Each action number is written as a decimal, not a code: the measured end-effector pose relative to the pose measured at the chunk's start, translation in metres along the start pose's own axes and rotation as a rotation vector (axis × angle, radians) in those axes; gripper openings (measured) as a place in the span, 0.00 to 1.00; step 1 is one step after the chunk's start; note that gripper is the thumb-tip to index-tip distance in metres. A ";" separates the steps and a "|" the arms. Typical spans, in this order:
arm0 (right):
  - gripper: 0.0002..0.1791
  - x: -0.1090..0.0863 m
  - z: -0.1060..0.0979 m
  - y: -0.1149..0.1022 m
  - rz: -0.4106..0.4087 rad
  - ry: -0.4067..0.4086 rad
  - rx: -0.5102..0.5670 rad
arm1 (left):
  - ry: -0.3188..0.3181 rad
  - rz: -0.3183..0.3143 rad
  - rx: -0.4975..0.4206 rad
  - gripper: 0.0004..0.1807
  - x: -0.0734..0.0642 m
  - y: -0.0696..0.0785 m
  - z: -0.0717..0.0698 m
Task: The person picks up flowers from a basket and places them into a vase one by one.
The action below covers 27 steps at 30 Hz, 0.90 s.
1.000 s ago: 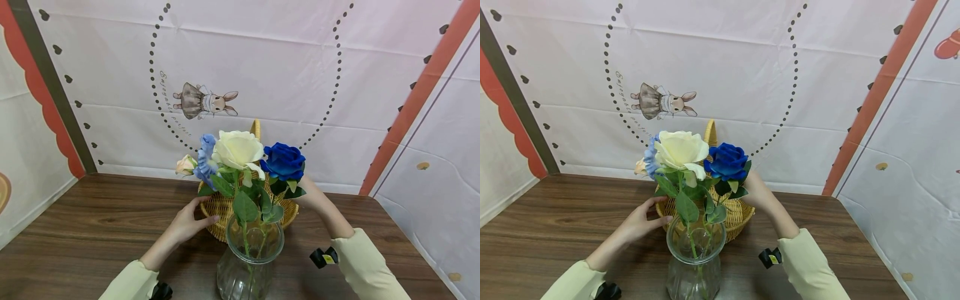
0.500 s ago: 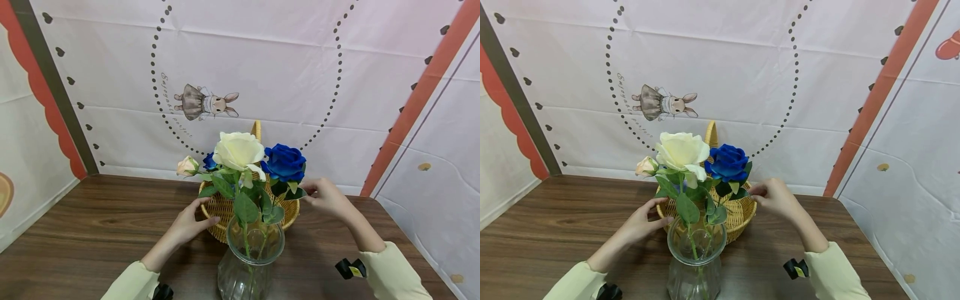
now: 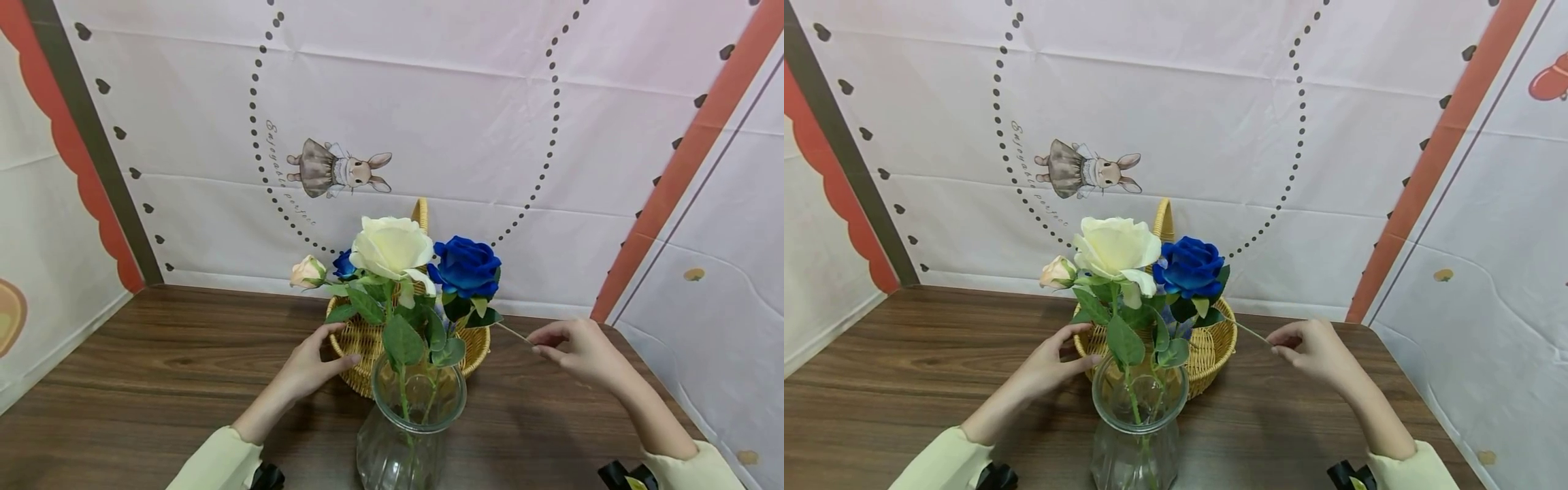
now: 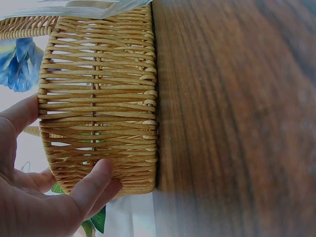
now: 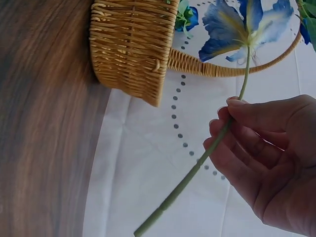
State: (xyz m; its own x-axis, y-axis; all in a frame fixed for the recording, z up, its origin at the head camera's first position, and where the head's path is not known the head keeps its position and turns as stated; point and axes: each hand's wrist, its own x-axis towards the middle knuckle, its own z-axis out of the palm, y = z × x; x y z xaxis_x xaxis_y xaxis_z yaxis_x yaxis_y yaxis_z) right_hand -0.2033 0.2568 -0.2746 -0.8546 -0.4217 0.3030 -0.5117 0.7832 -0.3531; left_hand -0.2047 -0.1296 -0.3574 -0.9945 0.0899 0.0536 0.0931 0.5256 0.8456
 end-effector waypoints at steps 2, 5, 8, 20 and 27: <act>0.05 -0.007 0.000 0.004 0.017 0.021 -0.007 | 0.000 0.002 0.000 0.39 0.000 0.000 0.000; 0.06 -0.018 0.000 0.010 0.032 0.043 -0.004 | -0.005 0.004 -0.003 0.40 0.000 -0.001 0.001; 0.05 -0.029 -0.001 0.015 0.078 0.043 0.031 | -0.007 0.004 -0.009 0.39 0.000 -0.001 0.002; 0.06 -0.041 -0.012 0.013 0.243 0.113 0.462 | -0.004 -0.001 -0.016 0.39 0.000 0.000 0.001; 0.10 -0.039 -0.016 -0.018 0.133 0.251 0.816 | -0.007 -0.005 -0.015 0.39 0.000 0.000 0.000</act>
State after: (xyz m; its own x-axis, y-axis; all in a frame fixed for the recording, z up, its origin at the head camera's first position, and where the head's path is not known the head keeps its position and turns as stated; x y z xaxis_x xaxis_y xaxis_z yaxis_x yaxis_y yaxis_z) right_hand -0.1594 0.2665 -0.2657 -0.9164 -0.1609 0.3665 -0.3943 0.2053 -0.8958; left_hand -0.2045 -0.1293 -0.3571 -0.9946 0.0936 0.0455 0.0874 0.5131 0.8538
